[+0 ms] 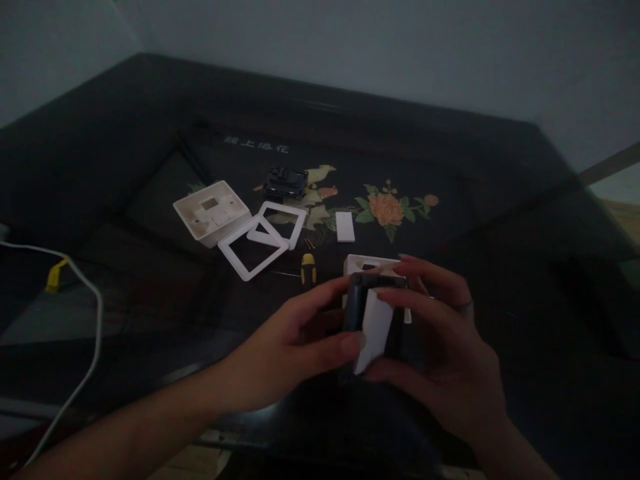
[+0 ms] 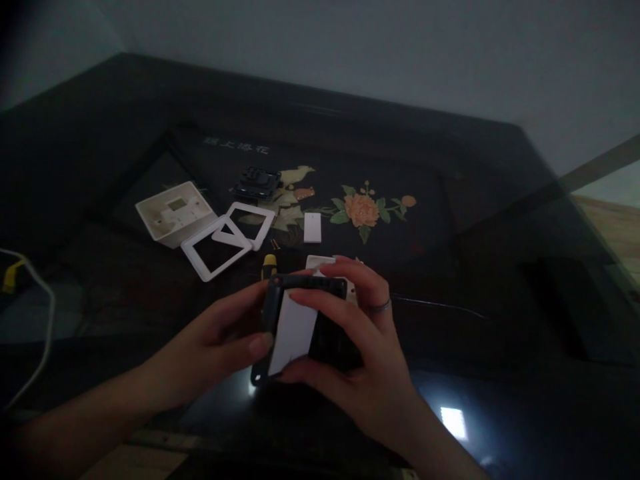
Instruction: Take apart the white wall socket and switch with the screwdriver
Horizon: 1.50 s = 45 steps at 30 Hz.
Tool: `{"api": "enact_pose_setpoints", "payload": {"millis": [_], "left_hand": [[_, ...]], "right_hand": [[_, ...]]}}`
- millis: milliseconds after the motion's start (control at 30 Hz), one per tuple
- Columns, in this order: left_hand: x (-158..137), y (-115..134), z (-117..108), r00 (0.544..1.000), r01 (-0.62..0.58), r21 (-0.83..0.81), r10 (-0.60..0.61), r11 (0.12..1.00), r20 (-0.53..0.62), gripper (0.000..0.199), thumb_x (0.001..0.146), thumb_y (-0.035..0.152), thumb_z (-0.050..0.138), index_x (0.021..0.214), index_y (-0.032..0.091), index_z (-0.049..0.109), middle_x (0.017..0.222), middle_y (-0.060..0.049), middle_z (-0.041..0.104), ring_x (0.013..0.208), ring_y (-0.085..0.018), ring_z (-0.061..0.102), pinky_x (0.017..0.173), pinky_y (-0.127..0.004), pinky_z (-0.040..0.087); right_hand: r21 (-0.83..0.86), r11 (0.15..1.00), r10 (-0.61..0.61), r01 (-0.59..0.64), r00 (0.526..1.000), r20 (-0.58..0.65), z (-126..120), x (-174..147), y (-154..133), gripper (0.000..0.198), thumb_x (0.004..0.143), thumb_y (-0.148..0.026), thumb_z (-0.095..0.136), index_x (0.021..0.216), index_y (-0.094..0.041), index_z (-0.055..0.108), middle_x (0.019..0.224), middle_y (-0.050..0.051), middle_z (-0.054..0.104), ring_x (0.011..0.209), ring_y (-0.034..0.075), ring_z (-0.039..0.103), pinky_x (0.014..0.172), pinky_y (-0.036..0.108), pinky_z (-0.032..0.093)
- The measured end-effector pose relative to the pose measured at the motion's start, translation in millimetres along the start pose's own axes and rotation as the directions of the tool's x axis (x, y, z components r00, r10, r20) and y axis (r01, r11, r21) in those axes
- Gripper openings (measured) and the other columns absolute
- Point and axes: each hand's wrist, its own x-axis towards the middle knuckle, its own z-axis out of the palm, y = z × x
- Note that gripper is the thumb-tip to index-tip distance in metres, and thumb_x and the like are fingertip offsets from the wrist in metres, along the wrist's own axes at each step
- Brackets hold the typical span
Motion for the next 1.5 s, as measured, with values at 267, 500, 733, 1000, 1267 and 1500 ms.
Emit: {"api": "enact_pose_setpoints", "payload": {"millis": [267, 500, 733, 1000, 1267, 1500], "left_hand": [[2, -6, 7, 0.994, -0.058, 0.094, 0.066, 0.994, -0.085, 0.049, 0.084, 0.018, 0.074, 0.129, 0.033, 0.060, 0.128, 0.002, 0.067, 0.120, -0.018, 0.062, 0.098, -0.025, 0.050], [6, -9, 10, 0.967, -0.026, 0.207, 0.078, 0.978, -0.243, 0.028, 0.086, 0.022, 0.071, 0.113, 0.024, 0.064, 0.106, 0.000, 0.072, 0.098, -0.018, 0.068, 0.085, -0.025, 0.054], [4, -10, 11, 0.959, -0.058, 0.223, 0.116, 0.973, -0.259, 0.027, 0.085, 0.021, 0.072, 0.111, 0.024, 0.065, 0.107, 0.001, 0.073, 0.102, -0.018, 0.067, 0.085, -0.023, 0.053], [5, -13, 2, 0.949, -0.071, 0.138, 0.110, 0.988, -0.297, 0.031, 0.084, 0.026, 0.076, 0.113, 0.026, 0.066, 0.111, -0.001, 0.073, 0.104, -0.020, 0.068, 0.083, -0.025, 0.053], [9, 0, 2, 0.916, -0.078, -0.064, 0.046, 0.995, -0.400, 0.043, 0.073, 0.025, 0.084, 0.110, 0.026, 0.064, 0.098, 0.001, 0.074, 0.094, -0.018, 0.069, 0.078, -0.024, 0.053], [11, 0, 1, 0.901, -0.053, -0.172, -0.027, 0.984, -0.433, 0.051, 0.073, 0.021, 0.083, 0.119, 0.026, 0.061, 0.102, -0.001, 0.074, 0.095, -0.019, 0.070, 0.082, -0.027, 0.055]], "right_hand": [[-0.030, 0.997, 0.077, -0.075, 0.992, 0.098, 6, 1, -2, 0.039, 0.086, -0.039, 0.071, 0.123, -0.038, 0.057, 0.144, 0.005, 0.043, 0.136, 0.031, 0.046, 0.110, 0.052, 0.046], [-0.033, 0.999, 0.006, -0.003, 0.996, 0.085, 16, -3, -6, 0.048, 0.083, -0.031, 0.075, 0.126, -0.031, 0.055, 0.140, 0.007, 0.044, 0.134, 0.026, 0.045, 0.114, 0.045, 0.042], [-0.067, 0.996, -0.047, 0.052, 0.996, 0.077, 19, -5, -3, 0.047, 0.085, -0.030, 0.073, 0.129, -0.027, 0.055, 0.141, 0.007, 0.044, 0.135, 0.025, 0.044, 0.116, 0.040, 0.039], [0.163, 0.986, 0.035, -0.033, 0.999, -0.007, 6, -6, -3, 0.053, 0.086, -0.041, 0.071, 0.135, -0.036, 0.052, 0.143, 0.002, 0.047, 0.136, 0.023, 0.045, 0.114, 0.038, 0.042], [0.068, 0.987, 0.144, -0.144, 0.989, -0.007, -21, 38, 34, 0.025, 0.092, -0.024, 0.062, 0.117, -0.030, 0.065, 0.119, 0.004, 0.066, 0.115, 0.022, 0.063, 0.102, 0.044, 0.052], [-0.242, 0.970, 0.061, 0.016, 0.950, 0.306, 8, 120, 101, 0.047, 0.071, -0.018, 0.082, 0.116, -0.022, 0.069, 0.129, 0.012, 0.068, 0.123, 0.031, 0.061, 0.107, 0.053, 0.045]]}}
